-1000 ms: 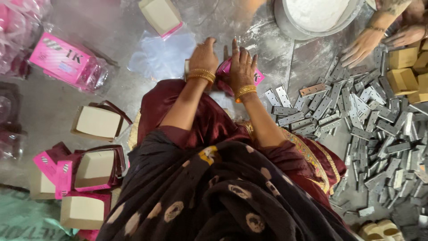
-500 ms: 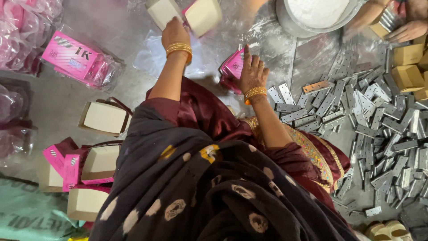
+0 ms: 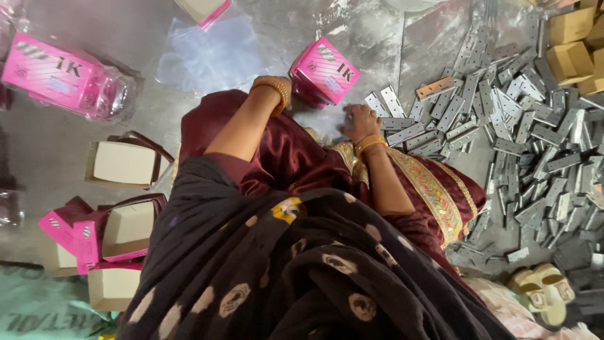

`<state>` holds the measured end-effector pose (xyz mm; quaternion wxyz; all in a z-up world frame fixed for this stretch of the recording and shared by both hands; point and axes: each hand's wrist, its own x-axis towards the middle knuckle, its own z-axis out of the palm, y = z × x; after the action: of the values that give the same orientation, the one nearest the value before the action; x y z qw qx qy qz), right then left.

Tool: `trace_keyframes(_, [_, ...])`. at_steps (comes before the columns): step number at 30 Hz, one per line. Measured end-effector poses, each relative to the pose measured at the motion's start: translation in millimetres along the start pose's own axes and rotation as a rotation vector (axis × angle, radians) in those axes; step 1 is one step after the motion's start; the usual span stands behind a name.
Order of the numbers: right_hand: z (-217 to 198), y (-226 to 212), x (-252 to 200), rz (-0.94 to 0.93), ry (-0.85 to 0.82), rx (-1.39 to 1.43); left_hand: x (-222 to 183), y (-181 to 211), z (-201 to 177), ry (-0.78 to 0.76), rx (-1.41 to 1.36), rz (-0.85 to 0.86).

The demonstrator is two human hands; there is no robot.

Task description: The person sits on the floor and repeatedly places small metal pieces into pink boxes, then wraps each box in a clear plastic bag. The person handles boxes, metal pieces, and plastic bags by hand, stacking finished packages to the side.

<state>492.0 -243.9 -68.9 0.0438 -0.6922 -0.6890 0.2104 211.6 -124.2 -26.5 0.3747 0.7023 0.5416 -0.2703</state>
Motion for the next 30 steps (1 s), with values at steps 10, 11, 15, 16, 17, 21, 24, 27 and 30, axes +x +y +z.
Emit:
trace_keyframes(10, [-54.3,39.9,2.9,0.368,0.675,0.489,-43.6,39.4,42.0,0.354,-0.349,0.427])
trace_keyframes(11, [-58.0,48.6,3.3,0.285,0.658,0.717,-42.0,54.1,43.5,0.307,-0.426,0.48])
trace_keyframes(15, [-57.5,57.8,-1.6,0.092,0.52,1.53,-33.7,111.6,47.6,0.504,-0.863,0.723])
trace_keyframes(16, [-54.7,54.2,-5.2,0.086,0.47,1.713,-32.6,121.5,46.8,0.51,-0.958,0.734])
trace_keyframes(17, [-54.8,52.1,-8.3,0.065,0.423,1.786,-32.9,130.1,46.7,0.515,-1.054,0.745])
trace_keyframes(21, [-51.0,37.5,-22.7,0.005,0.315,1.911,-42.2,145.9,36.8,0.58,-1.199,0.667])
trace_keyframes(24, [-49.7,26.1,-27.3,0.037,0.274,1.883,-61.7,150.5,23.7,0.668,-1.22,0.697])
trace_keyframes(27, [-53.0,11.5,-28.5,0.147,0.254,1.873,-90.2,154.5,10.2,0.746,-1.025,0.593])
trace_keyframes(30, [-73.3,-5.9,-35.7,-0.056,0.368,1.724,-120.8,156.2,-8.2,1.44,-0.201,0.4])
